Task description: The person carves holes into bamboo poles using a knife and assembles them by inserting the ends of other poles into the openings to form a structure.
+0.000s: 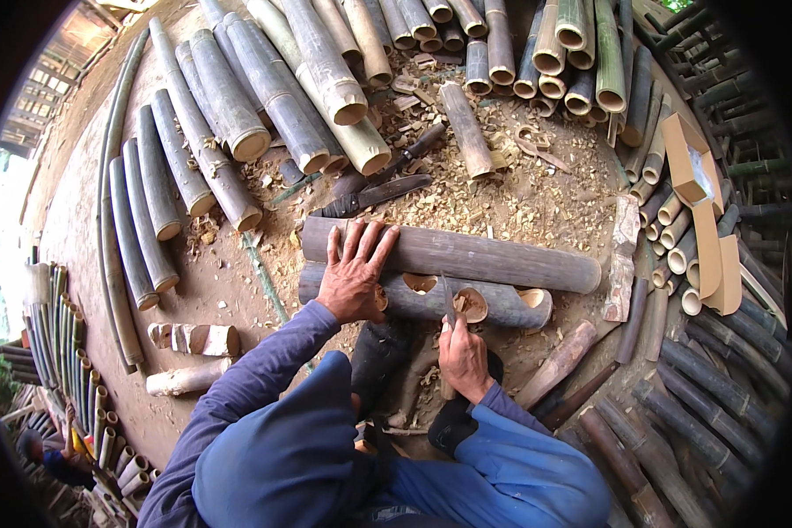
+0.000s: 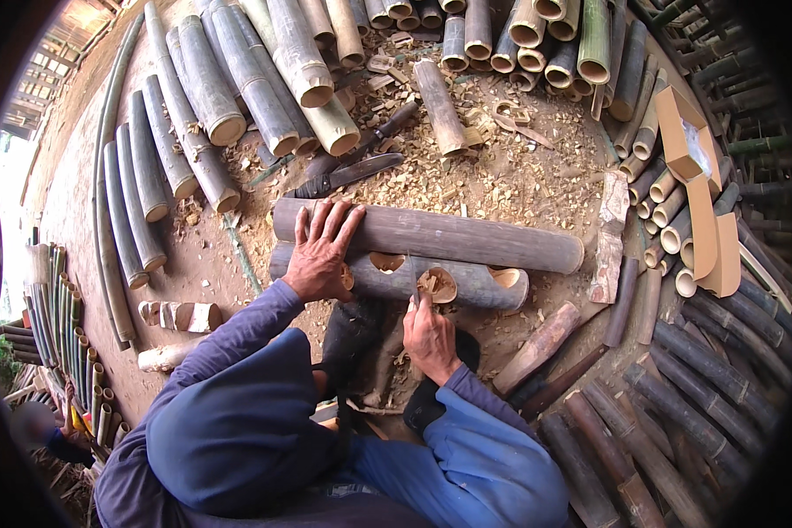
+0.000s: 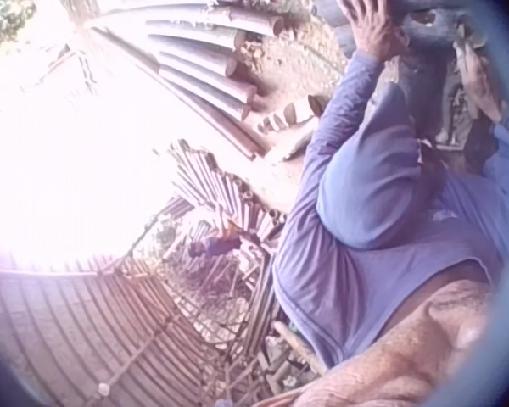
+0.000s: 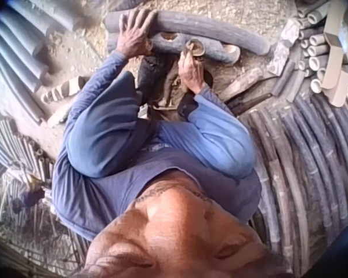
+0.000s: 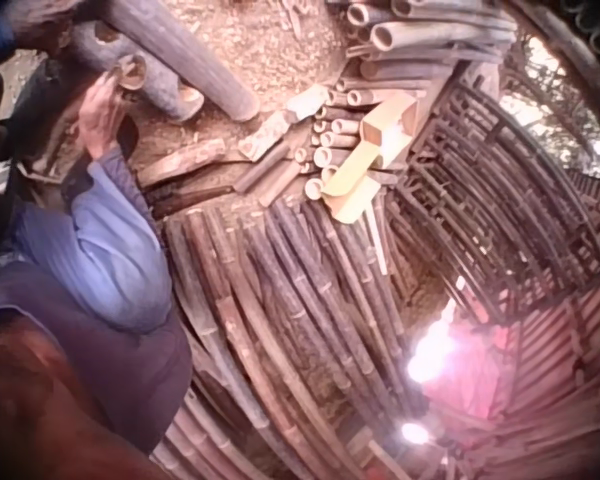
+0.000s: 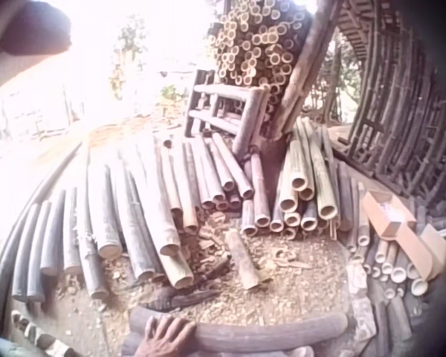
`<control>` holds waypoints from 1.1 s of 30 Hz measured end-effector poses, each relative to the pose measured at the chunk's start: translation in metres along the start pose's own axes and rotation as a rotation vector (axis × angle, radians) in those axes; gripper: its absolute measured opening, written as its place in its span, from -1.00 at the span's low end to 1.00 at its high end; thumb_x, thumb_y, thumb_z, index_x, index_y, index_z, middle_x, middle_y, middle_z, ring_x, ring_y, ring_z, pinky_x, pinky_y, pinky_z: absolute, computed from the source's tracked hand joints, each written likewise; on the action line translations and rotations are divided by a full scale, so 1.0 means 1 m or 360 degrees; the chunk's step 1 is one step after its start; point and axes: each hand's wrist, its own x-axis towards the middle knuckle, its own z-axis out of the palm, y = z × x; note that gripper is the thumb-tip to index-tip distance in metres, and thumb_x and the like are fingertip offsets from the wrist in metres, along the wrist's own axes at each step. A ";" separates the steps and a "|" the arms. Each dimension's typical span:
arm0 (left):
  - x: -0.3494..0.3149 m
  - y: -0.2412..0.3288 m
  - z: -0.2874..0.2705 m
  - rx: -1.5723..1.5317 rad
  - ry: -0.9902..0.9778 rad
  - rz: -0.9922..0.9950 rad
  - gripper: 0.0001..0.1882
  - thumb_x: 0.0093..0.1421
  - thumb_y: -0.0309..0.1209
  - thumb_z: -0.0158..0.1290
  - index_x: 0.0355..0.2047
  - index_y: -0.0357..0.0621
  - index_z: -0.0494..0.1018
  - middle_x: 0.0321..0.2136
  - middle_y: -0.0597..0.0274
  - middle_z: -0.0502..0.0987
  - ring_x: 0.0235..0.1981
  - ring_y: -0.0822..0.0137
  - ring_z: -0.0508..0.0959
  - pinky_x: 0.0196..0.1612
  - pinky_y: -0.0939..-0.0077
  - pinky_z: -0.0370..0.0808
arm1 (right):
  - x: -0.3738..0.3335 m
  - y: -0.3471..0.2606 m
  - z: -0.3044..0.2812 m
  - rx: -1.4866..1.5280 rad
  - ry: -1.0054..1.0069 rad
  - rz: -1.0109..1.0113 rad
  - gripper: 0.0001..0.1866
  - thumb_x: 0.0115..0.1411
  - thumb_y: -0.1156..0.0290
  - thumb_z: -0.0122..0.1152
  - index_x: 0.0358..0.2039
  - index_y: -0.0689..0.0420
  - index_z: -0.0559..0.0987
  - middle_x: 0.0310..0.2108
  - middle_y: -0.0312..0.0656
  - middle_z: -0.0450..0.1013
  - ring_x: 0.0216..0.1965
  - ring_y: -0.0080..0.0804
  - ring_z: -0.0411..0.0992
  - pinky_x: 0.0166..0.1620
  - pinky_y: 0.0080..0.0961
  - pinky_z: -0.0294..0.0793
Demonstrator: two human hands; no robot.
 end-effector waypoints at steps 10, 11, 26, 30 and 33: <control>-0.001 0.000 0.000 -0.0002 0.0007 -0.0003 0.59 -0.59 -0.12 0.57 0.52 0.08 -0.07 0.43 0.08 0.08 0.50 -0.15 0.00 0.46 -0.37 -0.15 | 0.011 -0.019 -0.007 -0.0066 -0.0070 0.0127 -0.78 0.42 0.36 -0.01 -0.16 0.30 0.44 -0.55 0.25 0.47 -0.44 0.33 0.49 -0.37 0.13 0.42; 0.001 0.000 -0.001 -0.0004 0.0013 0.0000 0.59 -0.59 -0.12 0.57 0.52 0.08 -0.07 0.43 0.09 0.08 0.50 -0.15 0.00 0.46 -0.37 -0.15 | 0.012 -0.020 -0.009 -0.0074 -0.0066 0.0126 -0.78 0.41 0.37 0.00 -0.18 0.30 0.44 -0.55 0.25 0.48 -0.45 0.33 0.50 -0.37 0.14 0.43; -0.002 -0.001 0.001 -0.0016 0.0049 0.0009 0.61 -0.65 -0.10 0.57 0.50 0.04 -0.03 0.41 0.08 0.11 0.49 -0.13 0.01 0.45 -0.36 -0.15 | 0.013 -0.044 0.001 0.0099 -0.0115 -0.0145 -0.81 0.40 0.39 0.01 -0.20 0.29 0.39 -0.57 0.24 0.47 -0.47 0.29 0.51 -0.40 0.12 0.45; -0.003 -0.002 0.001 -0.0038 0.0067 0.0020 0.61 -0.64 -0.10 0.56 0.50 -0.02 -0.04 0.42 0.06 0.12 0.49 -0.12 0.02 0.47 -0.33 -0.16 | 0.020 -0.034 0.020 0.0013 -0.0153 -0.0163 -0.80 0.40 0.38 0.02 -0.19 0.29 0.37 -0.62 0.22 0.46 -0.52 0.27 0.51 -0.45 0.14 0.44; -0.004 -0.007 0.005 -0.0055 0.0117 0.0035 0.60 -0.63 -0.10 0.54 0.50 -0.10 -0.04 0.40 0.06 0.15 0.49 -0.08 0.04 0.47 -0.29 -0.15 | 0.020 -0.032 0.027 -0.0030 -0.0155 -0.0165 -0.80 0.40 0.38 0.01 -0.19 0.28 0.36 -0.63 0.23 0.46 -0.53 0.28 0.51 -0.47 0.14 0.44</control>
